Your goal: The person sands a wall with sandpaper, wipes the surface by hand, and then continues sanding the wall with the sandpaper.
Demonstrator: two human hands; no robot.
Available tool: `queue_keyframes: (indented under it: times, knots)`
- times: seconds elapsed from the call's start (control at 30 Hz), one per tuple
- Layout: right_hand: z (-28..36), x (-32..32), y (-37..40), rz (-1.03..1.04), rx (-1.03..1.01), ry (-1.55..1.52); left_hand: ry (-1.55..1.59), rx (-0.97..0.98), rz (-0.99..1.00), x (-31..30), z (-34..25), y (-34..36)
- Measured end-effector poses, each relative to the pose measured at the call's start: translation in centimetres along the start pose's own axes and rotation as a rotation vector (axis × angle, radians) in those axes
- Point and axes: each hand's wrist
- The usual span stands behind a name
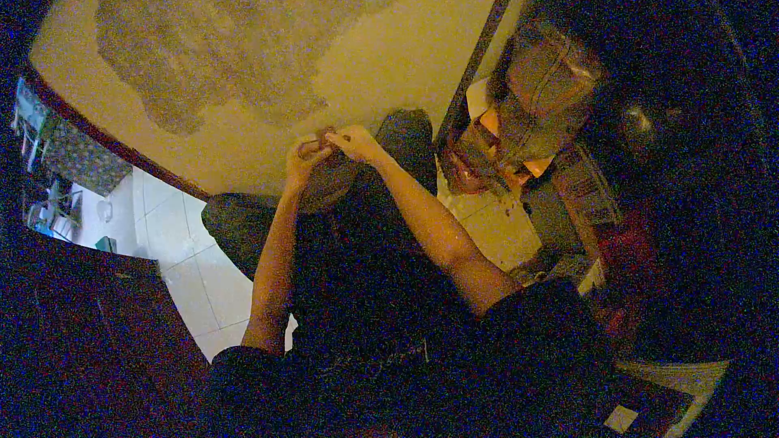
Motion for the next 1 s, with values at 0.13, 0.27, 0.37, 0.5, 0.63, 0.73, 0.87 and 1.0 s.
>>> queue_keyframes:
  times: [0.13,0.27,0.37,0.5,0.63,0.73,0.87,1.0]
  knots:
    - [-0.1,-0.2,0.2,-0.153,-0.007,-0.116,0.081,0.061,0.059,0.2,2.5,-0.3]
    - [-1.0,0.3,0.1,-0.164,0.014,-0.185,-0.130,0.015,0.110,0.1,0.6,0.4]
    - [-0.6,0.6,0.6,-0.091,0.196,-0.468,-0.103,0.094,0.080,-0.1,1.3,0.0]
    - [-0.2,-0.4,0.4,0.020,0.310,-0.596,-0.113,0.185,0.091,-1.1,3.2,-0.9]
    - [-0.8,0.3,0.1,0.117,0.311,-0.726,0.053,0.057,0.162,-1.8,2.4,-1.0]
    - [0.2,0.1,0.8,0.176,0.226,-0.575,-0.053,0.153,0.152,-2.2,2.0,-1.0]
    - [0.8,0.4,1.2,0.007,0.124,-0.391,-0.128,0.193,0.117,-2.6,2.3,-1.2]
    - [0.8,1.4,1.5,-0.025,0.183,-0.472,-0.035,0.111,0.053,-2.4,6.3,-1.5]
Point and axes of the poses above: each hand's wrist, its own y-axis away from the middle knuckle, its own x-axis out of the palm, z = x × y, and after that the axes turned 13 degrees about -z, right-handed
